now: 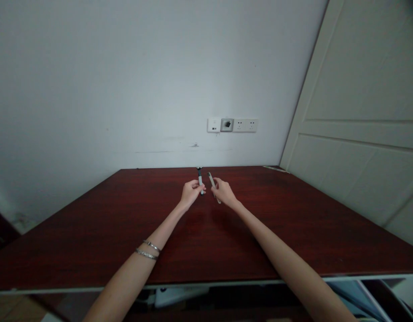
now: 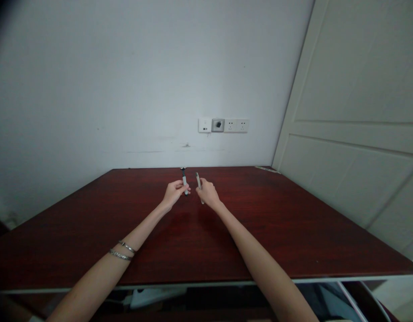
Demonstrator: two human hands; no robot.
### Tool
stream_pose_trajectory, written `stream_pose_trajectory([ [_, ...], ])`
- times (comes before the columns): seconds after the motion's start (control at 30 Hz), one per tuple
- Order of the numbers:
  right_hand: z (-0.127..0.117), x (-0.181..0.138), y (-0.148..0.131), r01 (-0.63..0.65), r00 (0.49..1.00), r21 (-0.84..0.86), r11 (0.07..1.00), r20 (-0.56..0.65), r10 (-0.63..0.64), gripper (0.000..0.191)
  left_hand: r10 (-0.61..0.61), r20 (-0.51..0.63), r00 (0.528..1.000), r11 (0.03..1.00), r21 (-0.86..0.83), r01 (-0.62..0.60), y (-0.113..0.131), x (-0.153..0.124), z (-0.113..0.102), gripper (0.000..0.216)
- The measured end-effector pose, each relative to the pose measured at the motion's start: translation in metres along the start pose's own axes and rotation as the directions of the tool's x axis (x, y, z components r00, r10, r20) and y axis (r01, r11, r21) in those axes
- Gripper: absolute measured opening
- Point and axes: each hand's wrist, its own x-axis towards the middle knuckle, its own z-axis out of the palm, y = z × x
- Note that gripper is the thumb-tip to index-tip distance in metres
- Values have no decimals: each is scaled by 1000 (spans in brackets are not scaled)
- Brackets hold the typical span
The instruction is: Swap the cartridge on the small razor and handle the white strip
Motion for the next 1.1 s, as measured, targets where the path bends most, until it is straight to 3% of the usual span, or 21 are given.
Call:
stream_pose_trajectory([
  [0.13,-20,16,19,38,990,194,980,-144,-10,39,7,17,1000,1000,27,-8,-8,6,-5,11],
  [0.27,-42,18,31,232,963,306,924,-209,-172,34,81,82,993,978,186,-95,-15,7,-8,5],
  [0.4,-64,9,31,401,909,181,898,-202,-365,34,159,134,978,932,308,-193,-17,6,-10,14],
  [0.53,-77,-3,15,469,878,56,881,-139,-458,41,187,198,962,916,320,-244,-13,3,-10,19],
  [0.7,-82,-17,-4,526,846,-90,846,-52,-531,48,221,294,930,851,407,-331,-7,-2,-8,17],
  [0.83,-88,-20,17,538,831,-182,823,-50,-555,49,235,331,914,829,422,-366,-4,-4,-7,14],
  [0.97,-96,-20,34,523,834,-150,839,-113,-540,45,237,333,913,831,418,-368,-4,-4,-7,13],
  [1.1,-94,-23,13,536,828,-99,839,-131,-545,45,208,338,918,832,433,-348,-3,-6,-6,15],
])
